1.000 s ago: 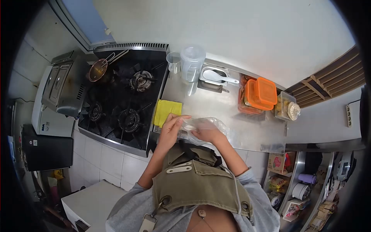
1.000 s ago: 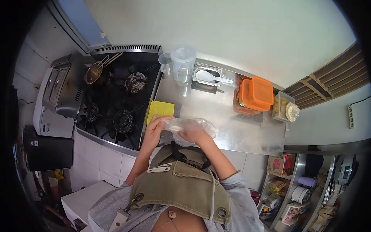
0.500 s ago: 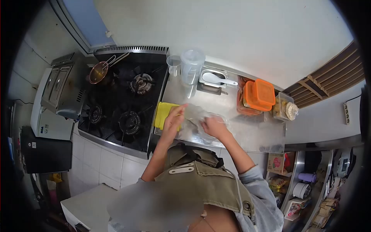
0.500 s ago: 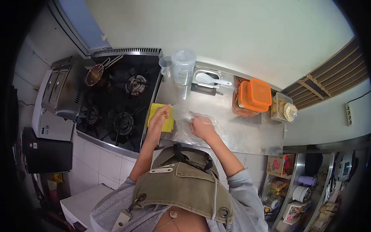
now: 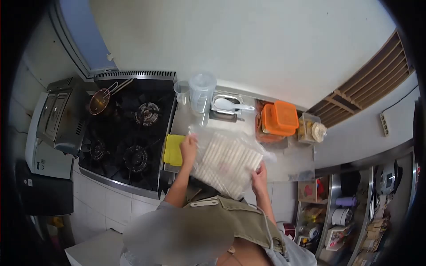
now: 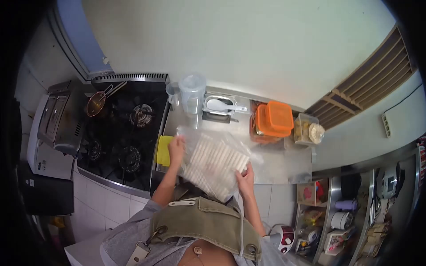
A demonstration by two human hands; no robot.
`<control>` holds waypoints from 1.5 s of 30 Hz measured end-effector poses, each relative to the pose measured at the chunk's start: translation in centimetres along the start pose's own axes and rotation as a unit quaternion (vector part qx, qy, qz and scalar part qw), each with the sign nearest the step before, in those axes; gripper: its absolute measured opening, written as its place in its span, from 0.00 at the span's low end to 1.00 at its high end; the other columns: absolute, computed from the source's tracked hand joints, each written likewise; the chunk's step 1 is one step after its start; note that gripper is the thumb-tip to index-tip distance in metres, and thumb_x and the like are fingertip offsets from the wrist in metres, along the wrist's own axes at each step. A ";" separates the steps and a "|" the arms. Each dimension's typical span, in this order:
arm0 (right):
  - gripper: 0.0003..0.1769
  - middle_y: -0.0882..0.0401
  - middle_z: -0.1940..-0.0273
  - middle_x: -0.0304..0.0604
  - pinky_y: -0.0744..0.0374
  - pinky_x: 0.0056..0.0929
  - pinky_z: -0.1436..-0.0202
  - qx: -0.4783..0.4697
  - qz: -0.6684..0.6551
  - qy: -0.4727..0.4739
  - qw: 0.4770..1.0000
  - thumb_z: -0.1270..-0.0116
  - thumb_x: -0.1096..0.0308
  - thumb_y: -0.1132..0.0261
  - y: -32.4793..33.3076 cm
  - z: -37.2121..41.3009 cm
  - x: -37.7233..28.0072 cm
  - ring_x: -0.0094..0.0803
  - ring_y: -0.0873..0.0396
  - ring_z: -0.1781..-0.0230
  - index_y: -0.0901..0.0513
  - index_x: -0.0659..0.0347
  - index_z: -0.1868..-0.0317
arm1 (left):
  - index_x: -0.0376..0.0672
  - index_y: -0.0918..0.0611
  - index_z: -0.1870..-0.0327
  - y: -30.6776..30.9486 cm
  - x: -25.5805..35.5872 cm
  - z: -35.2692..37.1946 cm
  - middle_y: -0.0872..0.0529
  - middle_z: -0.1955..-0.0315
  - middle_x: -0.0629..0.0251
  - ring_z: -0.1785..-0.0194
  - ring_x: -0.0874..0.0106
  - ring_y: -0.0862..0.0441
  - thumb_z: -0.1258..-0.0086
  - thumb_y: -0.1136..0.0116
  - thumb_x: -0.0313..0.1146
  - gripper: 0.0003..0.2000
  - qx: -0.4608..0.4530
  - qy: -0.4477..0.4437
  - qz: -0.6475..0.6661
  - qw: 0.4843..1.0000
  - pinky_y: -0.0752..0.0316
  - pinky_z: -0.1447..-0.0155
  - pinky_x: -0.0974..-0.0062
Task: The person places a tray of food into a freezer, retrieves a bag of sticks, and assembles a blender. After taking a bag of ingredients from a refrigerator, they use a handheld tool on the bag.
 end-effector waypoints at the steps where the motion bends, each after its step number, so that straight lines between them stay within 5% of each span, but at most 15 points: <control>1: 0.27 0.23 0.52 0.47 0.25 0.27 0.51 0.008 -0.037 0.005 0.999 0.44 0.78 0.37 0.5 0.4 -0.4 0.30 0.24 0.54 0.35 0.67 0.43 | 0.36 0.21 0.64 0.7 -1.4 -1.6 0.19 0.76 0.53 0.73 0.56 0.21 0.31 0.53 0.36 0.13 0.060 -0.095 -0.059 0.992 0.28 0.67 0.63; 2: 0.27 0.24 0.52 0.47 0.25 0.26 0.51 0.017 -0.072 0.011 0.997 0.44 0.79 0.37 1.1 0.7 -0.4 0.31 0.24 0.53 0.35 0.66 0.43 | 0.36 0.21 0.65 1.6 -3.1 -3.0 0.20 0.76 0.50 0.73 0.52 0.21 0.31 0.54 0.36 0.12 0.116 -0.191 -0.115 0.968 0.29 0.68 0.62; 6: 0.29 0.27 0.48 0.48 0.28 0.31 0.44 0.061 -0.240 0.026 0.968 0.45 0.78 0.38 3.7 1.2 -0.3 0.34 0.27 0.48 0.37 0.66 0.42 | 0.37 0.24 0.68 6.8 -1.2 -4.6 0.22 0.74 0.45 0.67 0.45 0.25 0.31 0.53 0.38 0.13 0.104 -0.124 -0.194 0.968 0.33 0.67 0.57; 18: 0.30 0.29 0.48 0.51 0.31 0.32 0.41 0.141 -0.262 0.092 0.950 0.47 0.78 0.39 4.7 3.8 -2.6 0.35 0.28 0.47 0.38 0.69 0.43 | 0.31 0.25 0.67 3.0 3.8 -6.6 0.25 0.74 0.40 0.71 0.45 0.28 0.30 0.52 0.37 0.14 0.060 -0.219 -0.160 0.961 0.33 0.69 0.63; 20: 0.29 0.29 0.48 0.50 0.31 0.31 0.42 0.135 -0.265 0.091 0.950 0.46 0.78 0.40 5.2 3.5 -1.9 0.35 0.28 0.48 0.38 0.69 0.43 | 0.33 0.23 0.64 3.0 2.3 -7.6 0.21 0.76 0.47 0.74 0.54 0.25 0.30 0.51 0.39 0.14 0.039 -0.187 -0.162 0.968 0.31 0.67 0.67; 22: 0.26 0.27 0.51 0.50 0.28 0.33 0.44 0.170 -0.273 0.082 0.943 0.46 0.72 0.40 5.5 3.3 -2.1 0.36 0.26 0.51 0.35 0.68 0.46 | 0.34 0.24 0.57 3.0 2.1 -7.3 0.19 0.71 0.54 0.71 0.65 0.24 0.29 0.51 0.40 0.15 -0.057 -0.153 -0.020 0.986 0.29 0.62 0.72; 24: 0.26 0.27 0.51 0.49 0.27 0.32 0.45 0.168 -0.261 0.097 0.946 0.45 0.73 0.42 5.8 3.0 -2.2 0.35 0.26 0.51 0.36 0.68 0.45 | 0.37 0.30 0.46 3.8 1.1 -7.3 0.22 0.58 0.57 0.59 0.69 0.25 0.29 0.52 0.41 0.18 -0.105 -0.164 -0.055 0.979 0.31 0.52 0.73; 30: 0.26 0.27 0.51 0.48 0.28 0.31 0.45 0.172 -0.248 0.098 0.948 0.45 0.74 0.42 6.0 1.9 -1.5 0.34 0.26 0.51 0.35 0.68 0.44 | 0.39 0.29 0.45 5.5 6.3 -1.6 0.26 0.56 0.58 0.56 0.68 0.27 0.31 0.48 0.36 0.17 0.048 -0.167 -0.096 0.980 0.32 0.48 0.71; 32: 0.26 0.28 0.49 0.49 0.31 0.31 0.42 0.173 -0.293 0.101 0.935 0.44 0.79 0.42 5.6 1.5 -1.2 0.34 0.27 0.49 0.37 0.69 0.43 | 0.39 0.27 0.46 5.4 7.6 1.0 0.26 0.54 0.56 0.54 0.64 0.28 0.37 0.44 0.31 0.18 0.015 -0.186 -0.013 0.982 0.32 0.47 0.69; 36: 0.27 0.29 0.49 0.47 0.29 0.30 0.44 0.180 -0.287 0.073 0.938 0.44 0.80 0.42 4.0 0.4 -0.7 0.34 0.28 0.49 0.37 0.66 0.43 | 0.44 0.20 0.55 2.7 11.7 8.2 0.28 0.50 0.55 0.43 0.56 0.34 0.46 0.39 0.30 0.15 -0.145 -0.290 -0.151 0.934 0.38 0.41 0.61; 40: 0.28 0.31 0.48 0.48 0.27 0.32 0.45 0.169 -0.284 0.064 0.942 0.44 0.80 0.42 2.0 -0.3 -0.7 0.36 0.28 0.49 0.39 0.64 0.42 | 0.52 0.19 0.55 -0.2 13.6 11.6 0.37 0.39 0.56 0.35 0.51 0.46 0.46 0.36 0.36 0.16 -0.330 -0.368 -0.156 0.855 0.48 0.33 0.55; 45: 0.27 0.32 0.47 0.48 0.26 0.32 0.46 0.155 -0.277 0.046 0.947 0.44 0.80 0.43 0.9 -0.4 -0.6 0.36 0.28 0.48 0.39 0.63 0.43 | 0.53 0.19 0.56 -0.7 14.1 12.4 0.41 0.36 0.57 0.33 0.49 0.50 0.49 0.34 0.39 0.17 -0.383 -0.396 -0.198 0.811 0.53 0.31 0.49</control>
Point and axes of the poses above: each hand's wrist, its own z-axis away from the middle knuckle, its own y-axis out of the back of the hand, x = y × z, the point moved 2 cm from there along -z, towards the middle knuckle
